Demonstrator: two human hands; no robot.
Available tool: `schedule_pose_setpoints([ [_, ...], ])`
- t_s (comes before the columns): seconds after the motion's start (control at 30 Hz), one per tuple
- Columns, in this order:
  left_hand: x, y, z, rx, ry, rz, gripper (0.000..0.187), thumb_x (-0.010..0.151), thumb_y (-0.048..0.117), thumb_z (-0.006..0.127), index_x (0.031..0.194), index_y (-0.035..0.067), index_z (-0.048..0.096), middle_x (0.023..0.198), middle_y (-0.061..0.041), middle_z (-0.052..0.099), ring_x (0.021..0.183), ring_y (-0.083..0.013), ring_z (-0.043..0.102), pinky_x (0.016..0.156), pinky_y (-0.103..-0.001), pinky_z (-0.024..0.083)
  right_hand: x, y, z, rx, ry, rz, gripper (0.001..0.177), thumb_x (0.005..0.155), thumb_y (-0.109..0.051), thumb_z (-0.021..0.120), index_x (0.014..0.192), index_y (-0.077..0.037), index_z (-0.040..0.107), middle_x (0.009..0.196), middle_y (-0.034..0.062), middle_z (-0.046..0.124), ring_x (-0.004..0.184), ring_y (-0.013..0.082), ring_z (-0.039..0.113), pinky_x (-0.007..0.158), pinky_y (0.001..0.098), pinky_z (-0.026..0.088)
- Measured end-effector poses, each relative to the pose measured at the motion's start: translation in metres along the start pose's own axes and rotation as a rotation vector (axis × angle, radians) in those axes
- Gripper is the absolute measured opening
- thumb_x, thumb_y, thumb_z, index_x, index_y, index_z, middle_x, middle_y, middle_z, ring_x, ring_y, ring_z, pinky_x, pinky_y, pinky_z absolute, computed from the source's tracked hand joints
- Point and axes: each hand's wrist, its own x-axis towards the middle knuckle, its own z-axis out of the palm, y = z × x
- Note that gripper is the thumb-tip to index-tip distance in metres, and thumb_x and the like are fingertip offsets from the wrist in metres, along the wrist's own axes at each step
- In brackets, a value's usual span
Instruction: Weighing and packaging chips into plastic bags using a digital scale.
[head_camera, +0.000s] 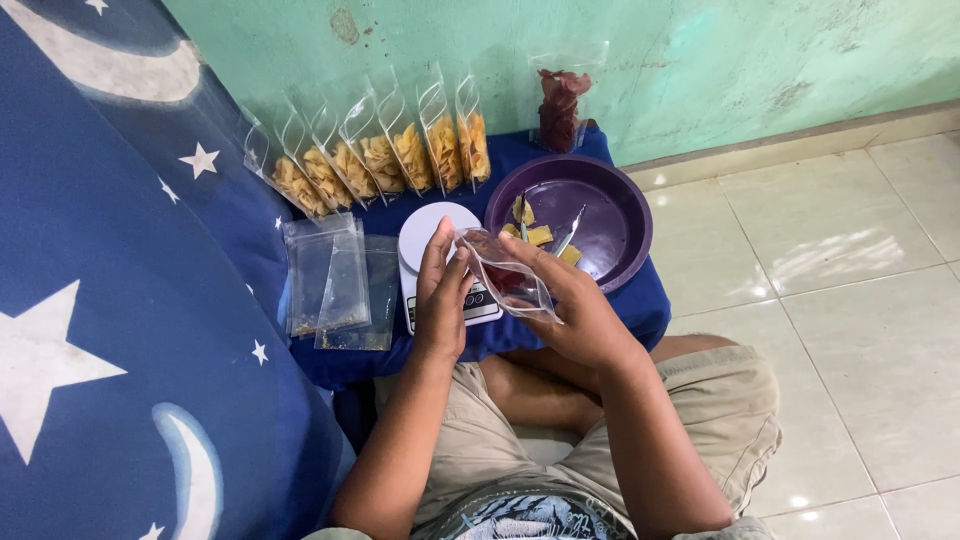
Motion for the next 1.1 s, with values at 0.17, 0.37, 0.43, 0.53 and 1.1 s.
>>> schedule_pose_setpoints([
  [0.17, -0.011, 0.019, 0.016, 0.016, -0.049, 0.029, 0.071, 0.099, 0.035, 0.063, 0.161, 0.017, 0.033, 0.167, -0.021, 0.017, 0.154, -0.0448, 0.015, 0.119, -0.065, 0.018, -0.001, 0.007, -0.004, 0.002, 0.023, 0.013, 0.073, 0.083, -0.003, 0.078, 0.15, -0.009, 0.05, 0.13, 0.0263, 0.065, 0.121, 0.0472, 0.063, 0.095, 0.0591, 0.052],
  [0.37, -0.009, 0.01, 0.01, 0.034, -0.047, 0.075, 0.074, 0.098, 0.034, 0.064, 0.161, 0.013, 0.031, 0.165, -0.024, 0.018, 0.151, -0.0498, 0.018, 0.116, -0.068, 0.021, 0.003, 0.002, -0.008, 0.025, 0.039, 0.069, 0.074, 0.081, -0.009, 0.083, 0.149, -0.01, 0.053, 0.129, 0.0272, 0.067, 0.118, 0.0488, 0.064, 0.092, 0.0587, 0.053],
  [0.43, -0.007, 0.009, 0.008, 0.04, -0.061, 0.068, 0.074, 0.098, 0.034, 0.064, 0.161, 0.013, 0.032, 0.165, -0.024, 0.02, 0.151, -0.0472, 0.021, 0.116, -0.067, 0.021, 0.005, -0.002, -0.009, 0.029, 0.033, 0.075, 0.074, 0.08, -0.01, 0.083, 0.148, -0.009, 0.053, 0.127, 0.028, 0.068, 0.117, 0.0493, 0.064, 0.092, 0.0586, 0.054],
  [0.53, -0.011, 0.014, 0.011, 0.047, -0.083, 0.06, 0.071, 0.098, 0.032, 0.064, 0.159, 0.011, 0.034, 0.163, -0.024, 0.025, 0.15, -0.0481, 0.024, 0.116, -0.066, 0.025, 0.005, -0.005, -0.01, 0.006, 0.021, 0.082, 0.075, 0.08, -0.013, 0.084, 0.148, -0.012, 0.053, 0.127, 0.0262, 0.068, 0.115, 0.0493, 0.065, 0.089, 0.0596, 0.054],
  [1.1, -0.006, 0.007, 0.001, 0.069, -0.081, 0.03, 0.069, 0.099, 0.032, 0.063, 0.159, 0.013, 0.037, 0.166, -0.022, 0.022, 0.151, -0.0499, 0.016, 0.118, -0.067, 0.017, 0.008, 0.002, -0.003, -0.048, 0.074, 0.122, 0.069, 0.081, -0.017, 0.082, 0.144, -0.01, 0.057, 0.124, 0.0262, 0.07, 0.116, 0.0514, 0.063, 0.098, 0.0611, 0.048],
])
